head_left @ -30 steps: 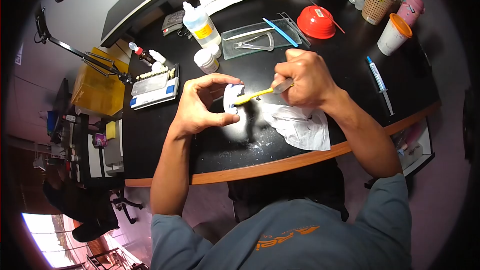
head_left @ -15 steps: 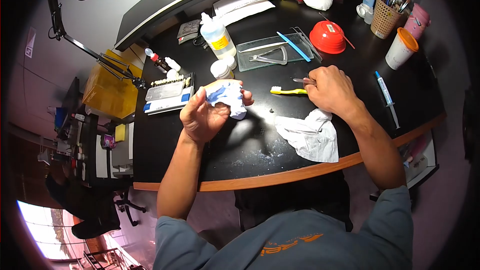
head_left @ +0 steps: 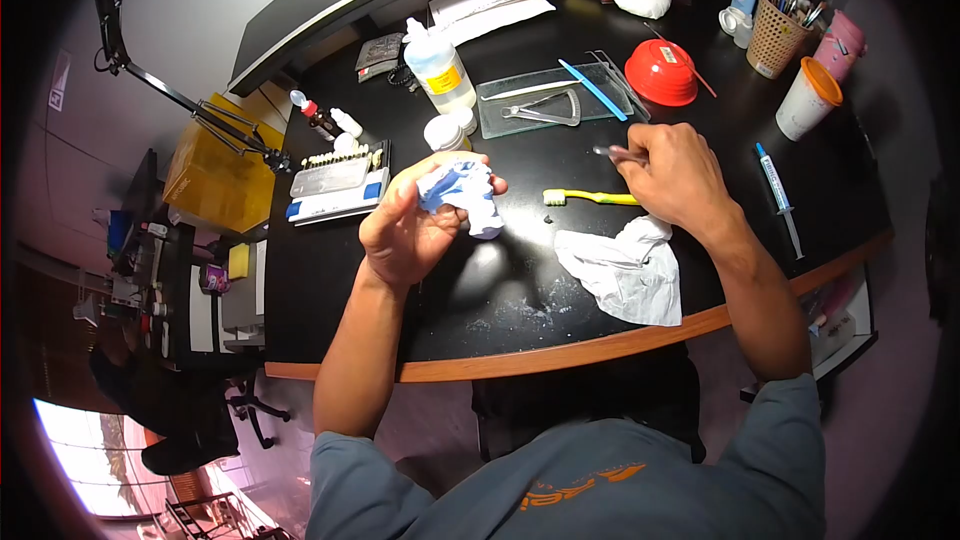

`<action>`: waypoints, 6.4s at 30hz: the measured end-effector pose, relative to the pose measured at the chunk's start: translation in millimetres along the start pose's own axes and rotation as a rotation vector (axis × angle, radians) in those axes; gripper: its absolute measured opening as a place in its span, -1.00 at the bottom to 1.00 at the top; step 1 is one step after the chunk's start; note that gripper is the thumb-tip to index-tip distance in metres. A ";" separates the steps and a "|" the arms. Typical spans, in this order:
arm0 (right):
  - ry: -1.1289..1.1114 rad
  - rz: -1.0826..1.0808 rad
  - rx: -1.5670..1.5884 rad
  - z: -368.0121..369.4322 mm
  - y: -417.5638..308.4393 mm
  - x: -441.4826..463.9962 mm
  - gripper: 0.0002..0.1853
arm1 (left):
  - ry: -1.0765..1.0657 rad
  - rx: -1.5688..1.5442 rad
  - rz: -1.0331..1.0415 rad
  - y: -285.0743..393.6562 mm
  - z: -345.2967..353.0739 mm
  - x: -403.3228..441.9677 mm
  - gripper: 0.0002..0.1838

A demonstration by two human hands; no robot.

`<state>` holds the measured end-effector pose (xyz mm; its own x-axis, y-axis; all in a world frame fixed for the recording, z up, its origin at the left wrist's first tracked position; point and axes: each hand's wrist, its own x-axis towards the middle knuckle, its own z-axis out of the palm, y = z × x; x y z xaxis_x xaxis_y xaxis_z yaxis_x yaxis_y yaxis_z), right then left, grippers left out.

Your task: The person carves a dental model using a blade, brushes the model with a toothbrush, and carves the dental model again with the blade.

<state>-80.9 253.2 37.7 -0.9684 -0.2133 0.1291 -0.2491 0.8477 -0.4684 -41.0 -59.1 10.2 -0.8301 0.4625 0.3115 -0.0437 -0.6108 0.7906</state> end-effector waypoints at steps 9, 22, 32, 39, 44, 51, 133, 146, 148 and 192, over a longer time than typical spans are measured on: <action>0.231 -0.510 0.640 22.1 -4.5 -5.4 -0.36 | 0.158 0.439 -0.018 0.5 7.6 0.5 -0.33; 0.155 -0.543 0.946 28.2 -25.6 -23.4 -0.54 | 0.260 1.157 0.307 -13.3 29.9 7.9 -0.27; 0.243 -0.598 0.814 33.9 -39.0 -35.7 -0.89 | 0.351 1.429 0.378 -20.5 47.6 6.8 -0.35; 0.278 -0.712 0.792 36.7 -41.5 -37.0 -0.81 | 0.343 1.429 0.353 -20.6 45.6 4.0 -0.45; 0.294 -0.679 0.774 34.6 -41.2 -35.7 -0.80 | 0.335 1.312 0.422 -30.5 39.7 5.1 -0.54; 0.289 -0.699 0.760 32.7 -31.6 -29.8 -0.73 | 0.330 1.198 0.355 -25.7 48.1 4.7 -0.63; 0.314 -0.771 0.871 35.1 -38.4 -39.7 -0.73 | 0.227 1.151 0.413 -23.8 48.4 1.6 -0.53; 0.309 -0.785 0.873 33.8 -38.6 -41.2 -0.73 | 0.220 1.128 0.383 -24.0 49.1 -1.5 -0.52; 0.305 -0.788 0.876 33.3 -38.6 -41.5 -0.73 | 0.219 1.115 0.387 -24.7 48.9 -1.2 -0.51; 0.300 -0.825 0.807 31.1 -37.5 -41.6 -0.78 | 0.118 1.241 0.519 -15.0 43.0 3.1 -0.48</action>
<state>-31.6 215.2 22.7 -0.4991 -0.3372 0.7982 -0.8334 -0.0656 -0.5488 -19.1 -20.9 22.0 -0.6427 0.2615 0.7201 0.7623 0.3116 0.5673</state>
